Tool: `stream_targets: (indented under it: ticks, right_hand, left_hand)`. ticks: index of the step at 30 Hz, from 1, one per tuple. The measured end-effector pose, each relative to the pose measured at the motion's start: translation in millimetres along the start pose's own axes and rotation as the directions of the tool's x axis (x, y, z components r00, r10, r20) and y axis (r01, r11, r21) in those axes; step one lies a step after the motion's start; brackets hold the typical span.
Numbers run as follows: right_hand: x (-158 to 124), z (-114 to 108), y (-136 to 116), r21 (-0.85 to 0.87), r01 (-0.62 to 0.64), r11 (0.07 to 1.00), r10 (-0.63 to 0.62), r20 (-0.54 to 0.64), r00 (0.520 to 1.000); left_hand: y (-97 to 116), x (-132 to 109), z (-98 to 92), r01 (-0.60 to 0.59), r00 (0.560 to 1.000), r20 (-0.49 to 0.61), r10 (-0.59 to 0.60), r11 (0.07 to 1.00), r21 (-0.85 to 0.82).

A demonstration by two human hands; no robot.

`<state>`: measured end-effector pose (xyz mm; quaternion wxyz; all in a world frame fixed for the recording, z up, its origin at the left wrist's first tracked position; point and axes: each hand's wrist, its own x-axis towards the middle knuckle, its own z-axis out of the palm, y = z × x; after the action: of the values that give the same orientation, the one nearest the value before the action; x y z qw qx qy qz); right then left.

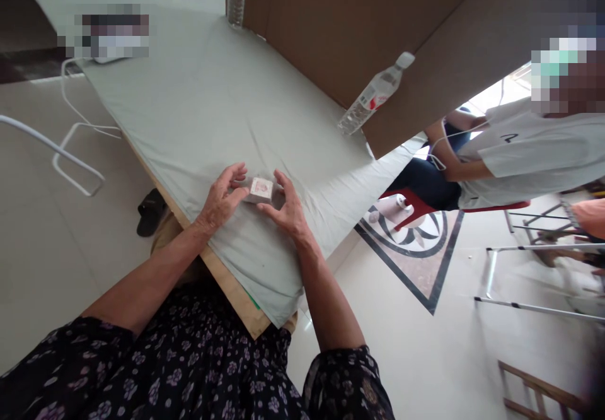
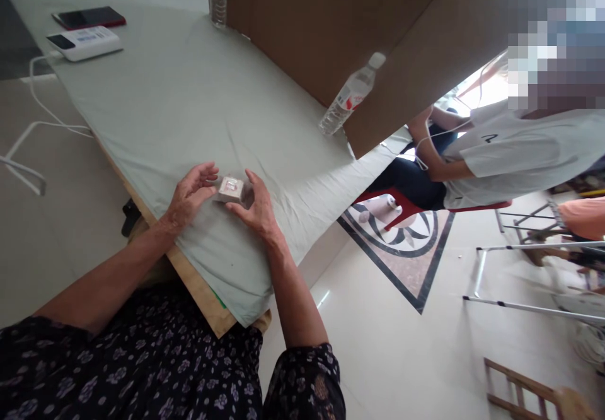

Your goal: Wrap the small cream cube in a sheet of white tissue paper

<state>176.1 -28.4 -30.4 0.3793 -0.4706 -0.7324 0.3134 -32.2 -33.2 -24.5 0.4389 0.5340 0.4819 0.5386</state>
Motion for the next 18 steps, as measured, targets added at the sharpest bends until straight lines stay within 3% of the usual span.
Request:
stream_targets:
  ticks: [7, 13, 18]
  right_hand:
    - [-2.7, -1.1, 1.6, 0.018, -0.007, 1.0, 0.007, 0.001, 1.0]
    - [0.2, 3.2, -3.0, 0.03, -0.009, 0.999, 0.008, 0.033, 0.999]
    - [-0.5, 4.5, -7.3, 0.01, -0.021, 1.0, 0.021, 0.018, 1.0]
  left_hand:
    - [-5.7, 1.4, -1.4, -0.062, 0.994, 0.093, 0.056, 0.997, 0.055]
    - [-10.7, 7.9, -1.3, -0.057, 0.968, 0.244, 0.055, 0.998, -0.001]
    - [-9.9, 9.0, 1.8, -0.06, 0.972, 0.23, 0.056, 0.998, 0.012]
